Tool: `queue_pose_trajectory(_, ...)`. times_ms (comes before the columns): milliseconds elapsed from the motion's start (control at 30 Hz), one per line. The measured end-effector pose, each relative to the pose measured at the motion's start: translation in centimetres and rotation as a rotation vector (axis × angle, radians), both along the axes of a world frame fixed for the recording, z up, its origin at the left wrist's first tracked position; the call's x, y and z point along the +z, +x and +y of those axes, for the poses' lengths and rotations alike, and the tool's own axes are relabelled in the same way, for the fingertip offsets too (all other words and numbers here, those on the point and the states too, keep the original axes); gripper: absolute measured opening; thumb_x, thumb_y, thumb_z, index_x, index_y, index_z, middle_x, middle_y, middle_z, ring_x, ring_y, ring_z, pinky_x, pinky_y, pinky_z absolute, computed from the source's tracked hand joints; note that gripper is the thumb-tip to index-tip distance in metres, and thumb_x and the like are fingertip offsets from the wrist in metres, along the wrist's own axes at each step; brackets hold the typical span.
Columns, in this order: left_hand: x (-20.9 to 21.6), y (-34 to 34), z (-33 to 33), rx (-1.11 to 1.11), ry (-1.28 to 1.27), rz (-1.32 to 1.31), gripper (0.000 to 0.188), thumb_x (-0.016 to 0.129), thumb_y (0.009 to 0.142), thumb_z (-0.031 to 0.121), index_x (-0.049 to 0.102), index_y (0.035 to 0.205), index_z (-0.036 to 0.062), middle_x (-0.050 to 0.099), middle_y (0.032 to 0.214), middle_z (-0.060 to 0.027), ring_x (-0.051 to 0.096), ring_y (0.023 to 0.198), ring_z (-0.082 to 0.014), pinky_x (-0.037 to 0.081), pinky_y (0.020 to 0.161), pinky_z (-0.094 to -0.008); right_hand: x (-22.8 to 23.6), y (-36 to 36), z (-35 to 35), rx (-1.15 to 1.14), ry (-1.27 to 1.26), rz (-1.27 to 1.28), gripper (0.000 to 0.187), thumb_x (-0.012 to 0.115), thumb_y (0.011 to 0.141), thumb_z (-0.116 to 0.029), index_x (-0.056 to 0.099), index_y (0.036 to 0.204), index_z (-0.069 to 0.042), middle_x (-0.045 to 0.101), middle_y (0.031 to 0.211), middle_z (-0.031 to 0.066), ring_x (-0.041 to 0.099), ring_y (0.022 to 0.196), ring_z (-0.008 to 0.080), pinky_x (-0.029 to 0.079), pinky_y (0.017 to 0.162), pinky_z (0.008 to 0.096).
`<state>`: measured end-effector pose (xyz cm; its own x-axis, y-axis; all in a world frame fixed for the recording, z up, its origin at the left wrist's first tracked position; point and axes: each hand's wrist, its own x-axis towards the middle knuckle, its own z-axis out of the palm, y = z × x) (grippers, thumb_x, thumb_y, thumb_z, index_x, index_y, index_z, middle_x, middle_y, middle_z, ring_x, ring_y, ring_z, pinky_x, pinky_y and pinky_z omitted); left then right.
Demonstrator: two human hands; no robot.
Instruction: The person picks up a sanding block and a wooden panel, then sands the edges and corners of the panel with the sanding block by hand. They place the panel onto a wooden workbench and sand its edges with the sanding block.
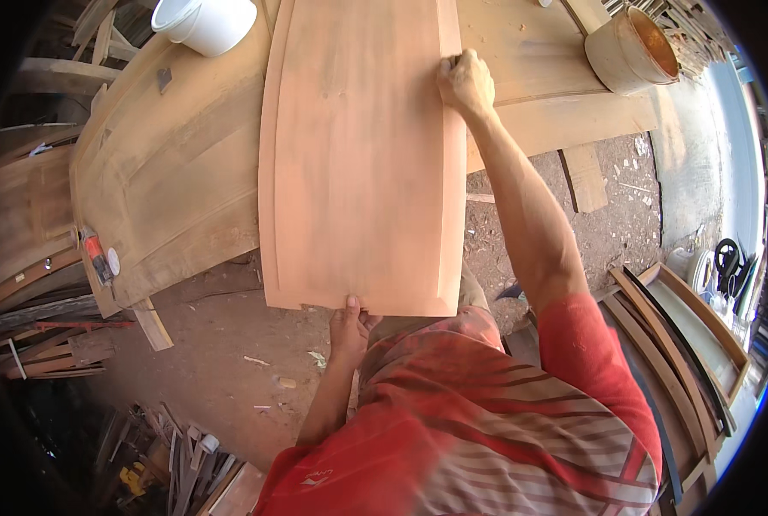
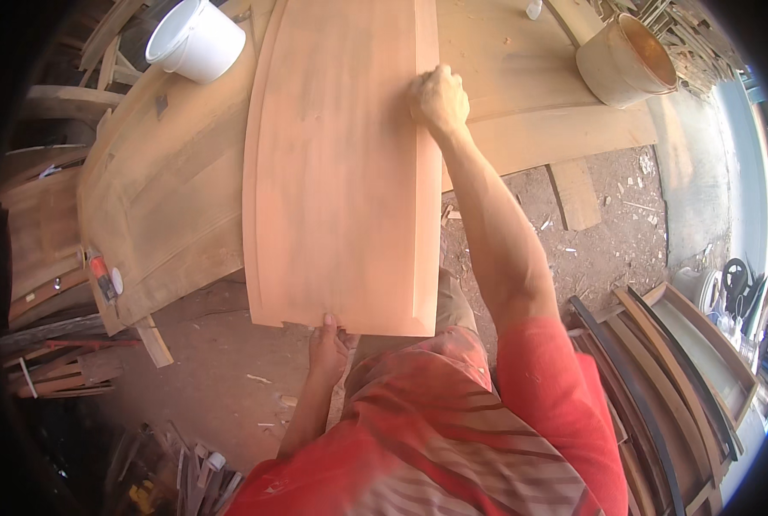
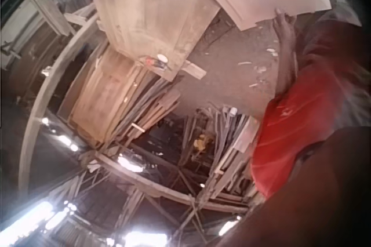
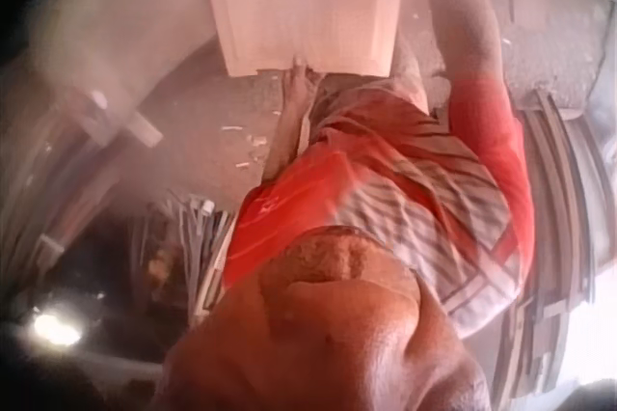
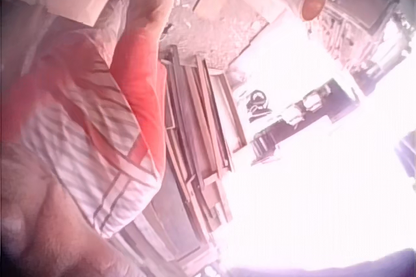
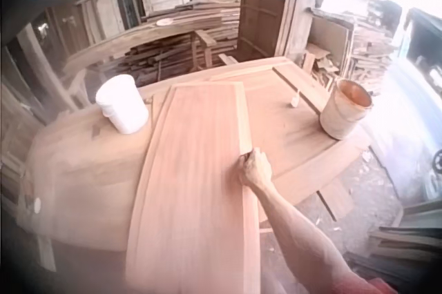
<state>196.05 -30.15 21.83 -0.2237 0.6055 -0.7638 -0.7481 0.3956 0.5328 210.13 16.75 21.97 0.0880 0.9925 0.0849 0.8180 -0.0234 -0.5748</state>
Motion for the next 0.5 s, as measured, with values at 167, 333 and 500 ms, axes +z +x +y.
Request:
queue_pose_trajectory(167, 8.8, -5.0, 3.1, -0.793, -0.148, 0.101, 0.033, 0.063, 0.108, 0.030, 0.068, 0.123, 0.0003, 0.076, 0.100, -0.0081, 0.072, 0.088, -0.0150, 0.060, 0.081, -0.0307, 1.3, 0.2, 1.2, 0.044, -0.025, -0.023, 0.040, 0.057, 0.099, -0.039, 0.063, 0.105, 0.001, 0.069, 0.103, 0.0286, 0.068, 0.098, 0.0472, 0.055, 0.089, 0.0549)
queue_pose_trajectory(333, 6.7, -11.2, 19.5, -0.593, 0.161, 1.323, 0.043, 0.072, 0.101, 0.026, 0.065, 0.132, -0.0025, 0.072, 0.121, -0.0222, 0.069, 0.114, -0.0317, 0.054, 0.101, -0.0431, 2.4, 2.3, -17.9, 0.094, -0.137, 0.090, 0.030, 0.067, 0.100, -0.026, 0.053, 0.105, 0.000, 0.062, 0.098, 0.0285, 0.065, 0.092, 0.0497, 0.054, 0.080, 0.0565)
queue_pose_trajectory(500, -0.6, -17.2, 33.4, -0.565, 0.262, 1.901, 0.062, 0.071, 0.098, 0.034, 0.054, 0.148, 0.0009, 0.047, 0.156, -0.0269, 0.043, 0.145, -0.0420, 0.037, 0.119, -0.0516, 2.7, -0.1, -7.8, 0.114, -0.120, -0.001, 0.031, 0.061, 0.101, -0.029, 0.055, 0.105, 0.002, 0.064, 0.106, 0.0297, 0.066, 0.096, 0.0504, 0.054, 0.085, 0.0573)
